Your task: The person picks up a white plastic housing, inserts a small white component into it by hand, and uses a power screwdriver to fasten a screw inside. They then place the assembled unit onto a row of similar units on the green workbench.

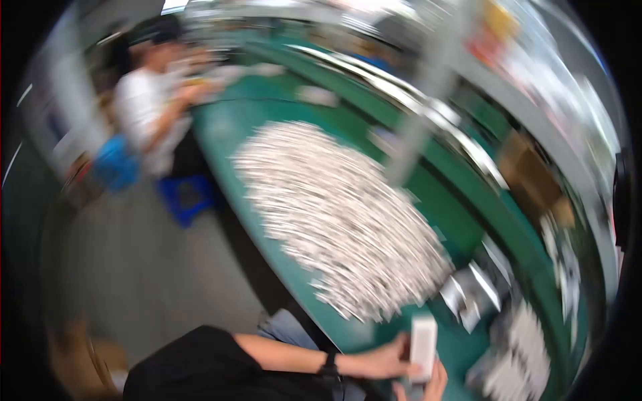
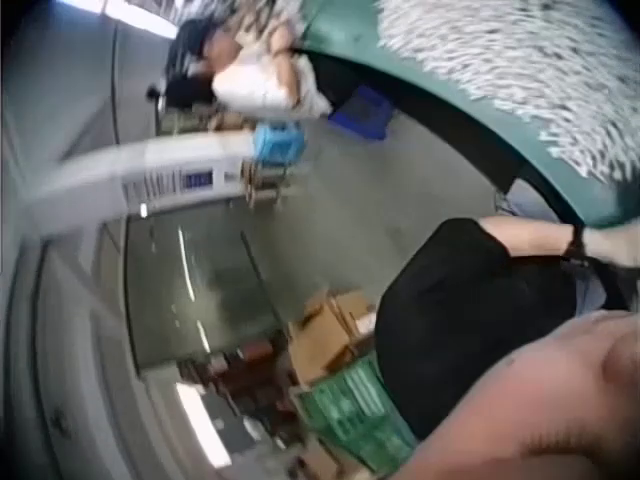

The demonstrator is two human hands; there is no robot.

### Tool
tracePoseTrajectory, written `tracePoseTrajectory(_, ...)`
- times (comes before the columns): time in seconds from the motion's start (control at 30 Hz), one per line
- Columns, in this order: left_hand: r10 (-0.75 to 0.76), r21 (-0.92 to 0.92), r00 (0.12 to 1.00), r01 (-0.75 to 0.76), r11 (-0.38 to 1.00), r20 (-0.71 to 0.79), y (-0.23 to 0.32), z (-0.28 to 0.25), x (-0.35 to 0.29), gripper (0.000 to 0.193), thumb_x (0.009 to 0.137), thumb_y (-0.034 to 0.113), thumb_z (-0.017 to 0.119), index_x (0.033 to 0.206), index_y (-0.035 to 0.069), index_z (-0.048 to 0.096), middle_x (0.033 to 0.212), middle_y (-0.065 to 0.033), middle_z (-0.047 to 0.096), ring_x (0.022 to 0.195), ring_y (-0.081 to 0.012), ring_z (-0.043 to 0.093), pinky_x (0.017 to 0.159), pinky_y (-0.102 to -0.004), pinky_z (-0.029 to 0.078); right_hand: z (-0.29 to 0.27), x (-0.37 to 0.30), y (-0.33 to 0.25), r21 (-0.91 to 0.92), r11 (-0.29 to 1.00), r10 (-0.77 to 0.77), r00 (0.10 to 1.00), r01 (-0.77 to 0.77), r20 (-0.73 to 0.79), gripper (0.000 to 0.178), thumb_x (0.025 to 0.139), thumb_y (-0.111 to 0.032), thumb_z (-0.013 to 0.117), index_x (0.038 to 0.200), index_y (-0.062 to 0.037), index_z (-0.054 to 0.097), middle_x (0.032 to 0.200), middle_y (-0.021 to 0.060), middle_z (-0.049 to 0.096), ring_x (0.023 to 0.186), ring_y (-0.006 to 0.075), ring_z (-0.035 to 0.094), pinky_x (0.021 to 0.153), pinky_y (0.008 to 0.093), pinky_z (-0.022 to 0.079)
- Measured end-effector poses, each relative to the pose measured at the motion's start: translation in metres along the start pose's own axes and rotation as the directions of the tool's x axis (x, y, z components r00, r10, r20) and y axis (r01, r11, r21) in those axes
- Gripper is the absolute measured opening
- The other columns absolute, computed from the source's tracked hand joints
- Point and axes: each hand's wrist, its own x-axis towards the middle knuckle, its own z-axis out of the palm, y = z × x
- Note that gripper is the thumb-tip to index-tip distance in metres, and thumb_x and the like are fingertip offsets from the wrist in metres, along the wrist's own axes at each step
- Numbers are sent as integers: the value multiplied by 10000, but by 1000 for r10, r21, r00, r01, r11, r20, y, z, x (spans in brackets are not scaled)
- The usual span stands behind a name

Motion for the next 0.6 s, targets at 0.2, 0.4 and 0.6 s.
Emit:
tracePoseTrajectory(0.2,-143,-20,966,151,988,213,7,-1,8,822,914,141,790,1503,-35,244,1422,-177,505,1295,-280,577,1101,-435,495,14,-43,22,104,943,331,926,-317,-180,509,742,-70,889,1181,37,655,1171,197,697,1025,310,729,835,373,604)
tracePoseTrajectory(0.4,-191,268,938,112,957,290,-4,15,10,690,957,105,702,1523,-16,326,1367,-168,533,1209,-251,615,992,-376,553,-16,-86,55,262,778,623,650,-571,-435,398,795,-9,862,1109,75,631,1103,186,725,870,220,761,724,300,623)
tracePoseTrajectory(0.6,-75,425,907,-120,897,414,6,15,4,569,909,11,692,1428,-27,460,1304,-177,567,1098,-251,665,923,-355,573,-6,-55,98,441,656,752,480,-613,-452,307,850,-10,839,1035,83,612,950,139,752,815,187,764,677,288,619)
